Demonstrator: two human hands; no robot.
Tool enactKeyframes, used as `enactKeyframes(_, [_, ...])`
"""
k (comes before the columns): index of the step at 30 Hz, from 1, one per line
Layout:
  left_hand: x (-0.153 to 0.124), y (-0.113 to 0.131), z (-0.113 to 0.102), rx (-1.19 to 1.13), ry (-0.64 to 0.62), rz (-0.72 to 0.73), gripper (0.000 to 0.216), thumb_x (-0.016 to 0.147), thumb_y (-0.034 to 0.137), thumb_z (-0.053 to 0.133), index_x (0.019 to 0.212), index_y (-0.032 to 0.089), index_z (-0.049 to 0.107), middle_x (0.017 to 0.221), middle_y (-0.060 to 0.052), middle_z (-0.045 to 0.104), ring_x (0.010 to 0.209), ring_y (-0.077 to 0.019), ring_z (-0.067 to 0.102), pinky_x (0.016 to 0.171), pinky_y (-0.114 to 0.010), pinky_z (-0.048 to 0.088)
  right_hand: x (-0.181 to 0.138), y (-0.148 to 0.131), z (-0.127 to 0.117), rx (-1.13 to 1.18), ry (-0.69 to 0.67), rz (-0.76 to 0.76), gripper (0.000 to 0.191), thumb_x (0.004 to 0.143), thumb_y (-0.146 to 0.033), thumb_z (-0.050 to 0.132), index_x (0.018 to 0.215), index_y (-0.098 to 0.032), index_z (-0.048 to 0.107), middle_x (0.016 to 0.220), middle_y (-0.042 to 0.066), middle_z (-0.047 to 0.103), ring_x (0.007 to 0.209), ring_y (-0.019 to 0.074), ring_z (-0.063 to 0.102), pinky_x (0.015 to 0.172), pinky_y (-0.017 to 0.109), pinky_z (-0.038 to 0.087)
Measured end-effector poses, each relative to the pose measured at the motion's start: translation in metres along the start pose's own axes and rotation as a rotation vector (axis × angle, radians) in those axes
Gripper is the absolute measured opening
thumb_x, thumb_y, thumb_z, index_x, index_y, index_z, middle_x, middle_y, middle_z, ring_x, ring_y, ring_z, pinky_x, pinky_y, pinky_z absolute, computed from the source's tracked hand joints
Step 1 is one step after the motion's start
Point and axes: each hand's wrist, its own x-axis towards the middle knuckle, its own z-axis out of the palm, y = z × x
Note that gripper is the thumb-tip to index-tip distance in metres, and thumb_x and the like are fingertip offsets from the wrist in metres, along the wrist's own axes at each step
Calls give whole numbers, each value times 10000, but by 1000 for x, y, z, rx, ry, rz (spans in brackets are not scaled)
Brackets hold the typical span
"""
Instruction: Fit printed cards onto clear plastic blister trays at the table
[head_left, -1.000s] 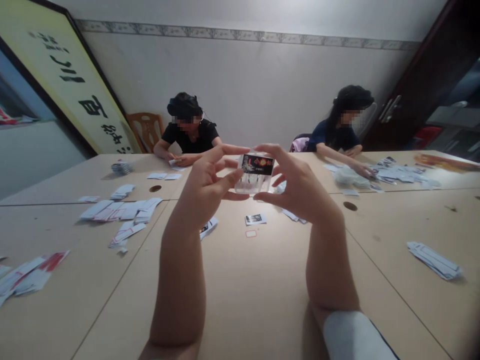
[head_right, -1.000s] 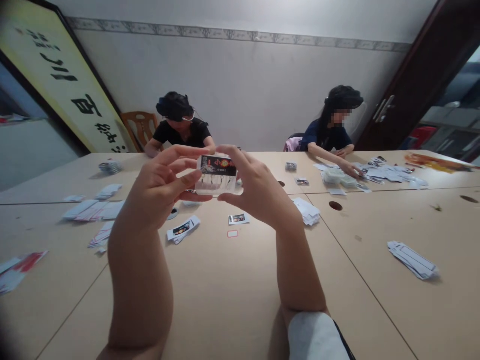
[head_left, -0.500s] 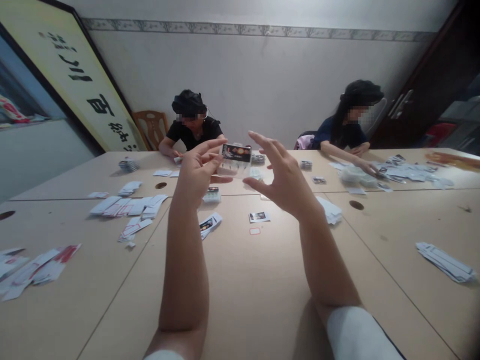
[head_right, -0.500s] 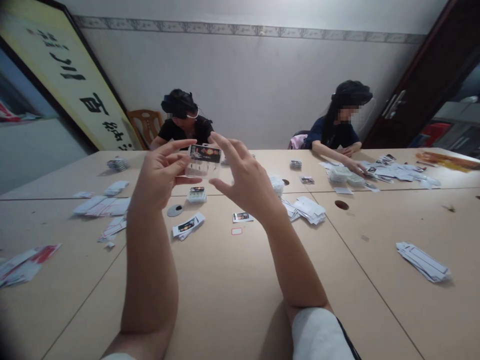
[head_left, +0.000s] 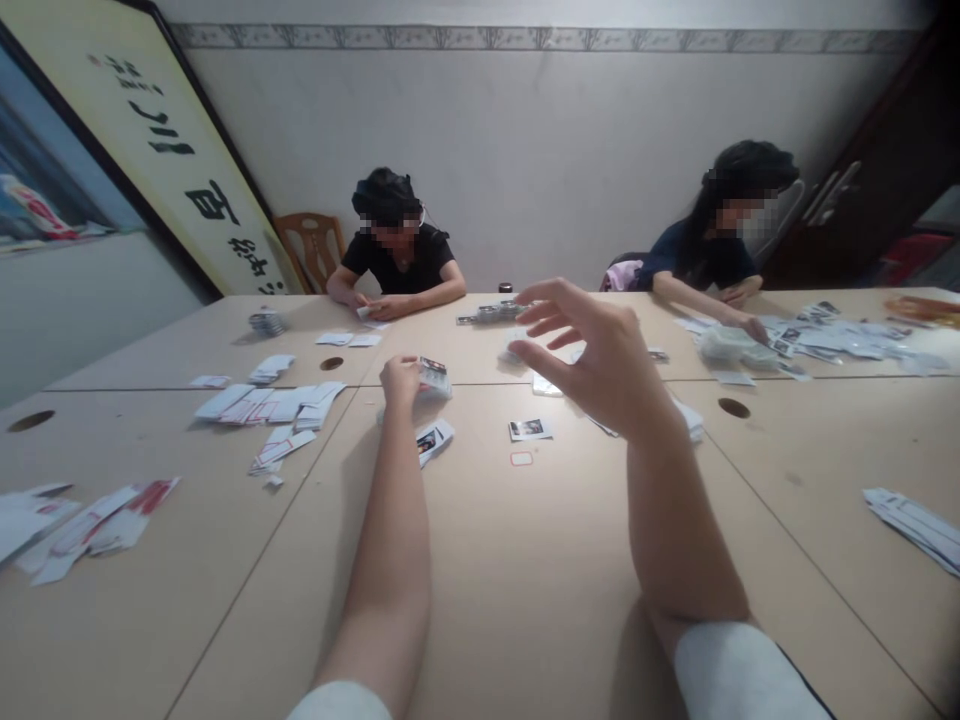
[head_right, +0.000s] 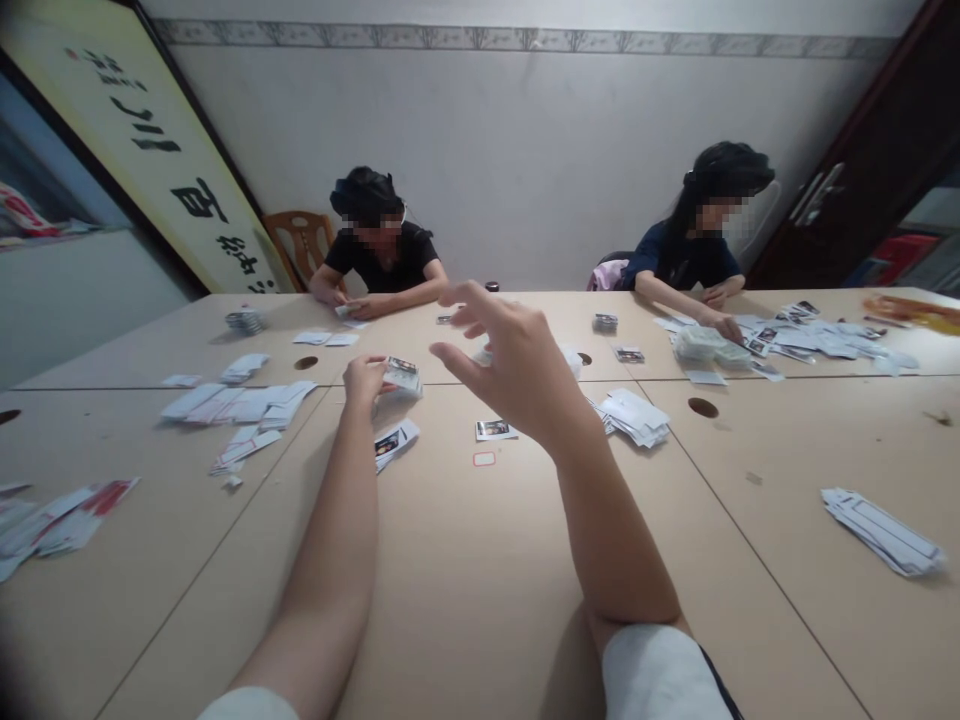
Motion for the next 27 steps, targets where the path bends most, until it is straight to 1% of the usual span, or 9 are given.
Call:
enactKeyframes(7, [-2,-1,-2,156,118,66,349,956,342,656,1250,158,623,1286,-112,627,1139,-259,633,961,-484,552,-1,-3,1,-28,-29,61,269,889,-336,703,1137,-235,678,986,34,753,802,185,724,729,345,601])
enactKeyframes(11, [-5,0,-5,104,207,94,317,949,331,665,1208,150,643,1270,-108,638,1159,-264,625,988,-501,534,-3,-5,-6,3,-30,58,301,897,-387,692,1156,-236,673,993,38,749,810,183,725,720,331,604])
enactKeyframes(13, [-5,4,-8,6,249,120,272,951,307,663,1167,143,651,1207,-98,661,1096,-242,651,939,-464,562,-3,-1,-11,11,-75,64,345,891,-415,698,1183,-234,664,1003,43,748,814,181,725,708,320,603])
enactKeyframes(16, [-6,19,-19,-203,275,174,133,944,193,628,1050,114,640,961,-52,691,847,-157,696,765,-317,599,3,17,-17,-51,-176,148,395,881,-440,703,1213,-234,650,1001,52,752,799,185,724,669,316,587])
enactKeyframes(19, [-15,42,-43,-425,326,247,103,930,130,532,1025,129,570,767,37,626,594,-60,631,595,-190,536,14,50,-12,-141,-371,331,352,883,-462,690,1132,-213,672,1044,78,754,745,180,725,630,314,563])
enactKeyframes(21, [-26,56,-64,-548,382,288,142,930,145,468,1063,164,512,642,98,542,484,-39,544,495,-153,445,20,77,0,-205,-681,506,324,906,-424,672,1120,-181,662,1117,99,742,673,145,723,652,306,560])
enactKeyframes(22, [-32,62,-75,-602,382,311,157,897,153,518,1051,176,500,612,115,521,483,-38,536,494,-146,433,22,90,9,-229,-783,560,293,878,-344,717,1099,-158,670,1055,97,756,643,146,721,642,300,555])
enactKeyframes(24, [-44,72,-95,-726,482,337,155,858,123,504,987,200,465,582,130,448,462,-29,467,456,-129,377,24,114,28,-275,-909,625,262,815,-244,789,1023,-119,690,916,79,760,635,158,719,647,295,556])
enactKeyframes(27, [-55,78,-122,-899,578,320,177,816,85,470,918,216,409,555,116,368,439,-47,393,366,-149,229,24,138,53,-366,-1074,684,247,895,-304,743,1050,-122,684,970,59,732,791,166,713,741,330,589])
